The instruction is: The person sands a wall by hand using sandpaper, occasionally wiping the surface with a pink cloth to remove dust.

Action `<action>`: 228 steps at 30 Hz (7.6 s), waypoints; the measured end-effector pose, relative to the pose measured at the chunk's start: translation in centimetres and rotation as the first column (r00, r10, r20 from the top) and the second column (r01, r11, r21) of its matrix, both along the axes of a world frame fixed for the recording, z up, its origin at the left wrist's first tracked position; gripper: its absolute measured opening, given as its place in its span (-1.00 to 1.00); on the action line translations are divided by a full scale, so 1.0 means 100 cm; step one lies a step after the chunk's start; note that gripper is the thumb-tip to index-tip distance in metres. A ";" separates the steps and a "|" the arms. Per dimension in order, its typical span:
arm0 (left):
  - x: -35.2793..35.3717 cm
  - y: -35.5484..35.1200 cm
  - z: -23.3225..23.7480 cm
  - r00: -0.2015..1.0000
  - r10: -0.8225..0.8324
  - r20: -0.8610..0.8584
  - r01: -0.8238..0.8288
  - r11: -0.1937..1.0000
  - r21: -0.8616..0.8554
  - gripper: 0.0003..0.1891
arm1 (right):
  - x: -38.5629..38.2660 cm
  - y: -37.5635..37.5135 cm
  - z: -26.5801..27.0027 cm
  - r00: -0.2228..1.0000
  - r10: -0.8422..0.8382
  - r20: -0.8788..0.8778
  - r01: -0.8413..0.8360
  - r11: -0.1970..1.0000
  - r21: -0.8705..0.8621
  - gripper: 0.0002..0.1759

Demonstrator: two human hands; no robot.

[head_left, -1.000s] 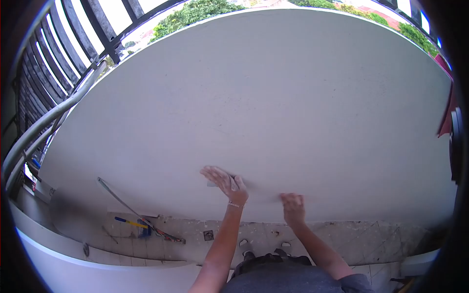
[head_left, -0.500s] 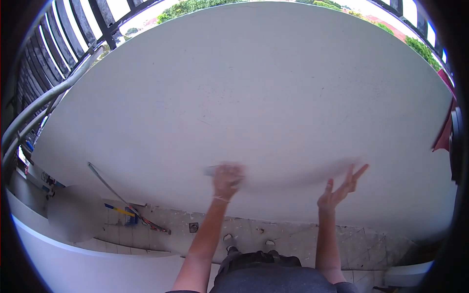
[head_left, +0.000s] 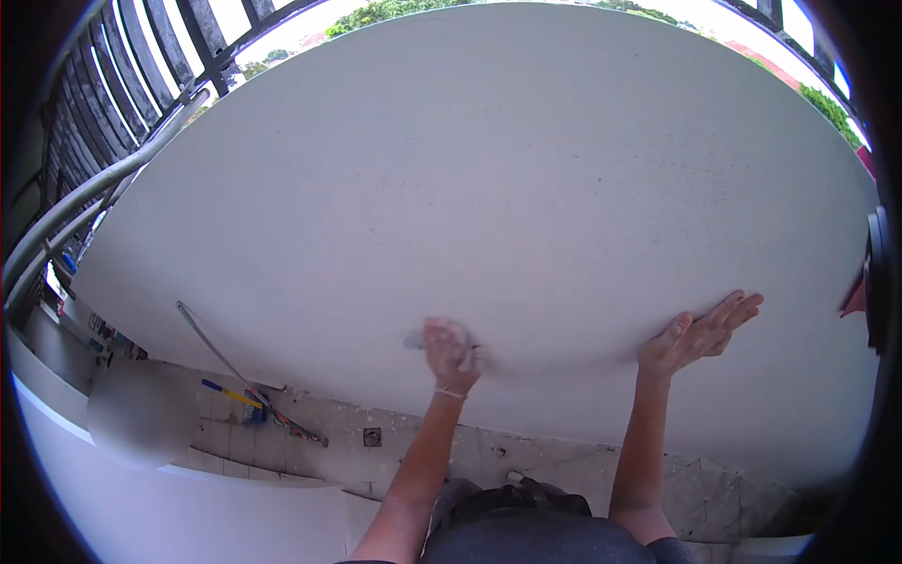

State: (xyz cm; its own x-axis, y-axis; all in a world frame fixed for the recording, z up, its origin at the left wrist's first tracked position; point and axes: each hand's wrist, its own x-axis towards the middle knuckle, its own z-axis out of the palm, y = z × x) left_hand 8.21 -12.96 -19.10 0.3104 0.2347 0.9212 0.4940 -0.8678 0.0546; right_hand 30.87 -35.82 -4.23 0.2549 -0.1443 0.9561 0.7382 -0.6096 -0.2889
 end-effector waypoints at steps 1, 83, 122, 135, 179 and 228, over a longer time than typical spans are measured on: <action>-0.014 0.005 -0.005 1.000 -0.004 0.029 0.006 0.998 -0.068 -0.16 | 0.000 -0.001 0.000 1.000 -0.006 0.007 0.006 1.000 -0.006 -0.18; 0.097 -0.079 0.176 0.961 -0.267 0.068 0.267 0.964 -0.001 -0.37 | -0.031 0.048 -0.045 0.961 0.257 0.097 -0.264 0.963 0.063 -0.24; -0.011 0.018 0.192 0.989 0.007 0.150 -0.035 0.983 0.183 -0.28 | 0.009 -0.007 -0.032 0.988 0.148 -0.047 -0.127 0.944 0.305 -0.19; 0.043 -0.034 0.054 0.663 -0.023 -0.749 0.508 0.748 0.427 -0.35 | -0.097 -0.104 -0.279 0.489 0.272 -0.829 -0.805 0.505 -0.310 -0.17; -0.025 -0.010 -0.075 0.987 -0.126 -0.102 0.050 0.836 -0.547 -0.27 | -0.179 0.201 0.190 0.658 0.631 0.410 0.095 0.471 -0.877 -0.21; -0.065 0.081 0.000 0.591 0.420 0.689 0.122 0.798 -0.591 -0.26 | -0.200 0.237 0.139 0.570 0.653 0.499 0.355 0.352 -0.866 -0.12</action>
State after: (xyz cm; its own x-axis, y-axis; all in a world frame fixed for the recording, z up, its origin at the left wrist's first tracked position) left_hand 1.72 -4.86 -19.12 -0.5224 0.7165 0.4623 0.1423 -0.4613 0.8758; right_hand 10.89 -12.12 9.67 -0.6142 0.7572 0.2224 0.4183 0.0733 0.9053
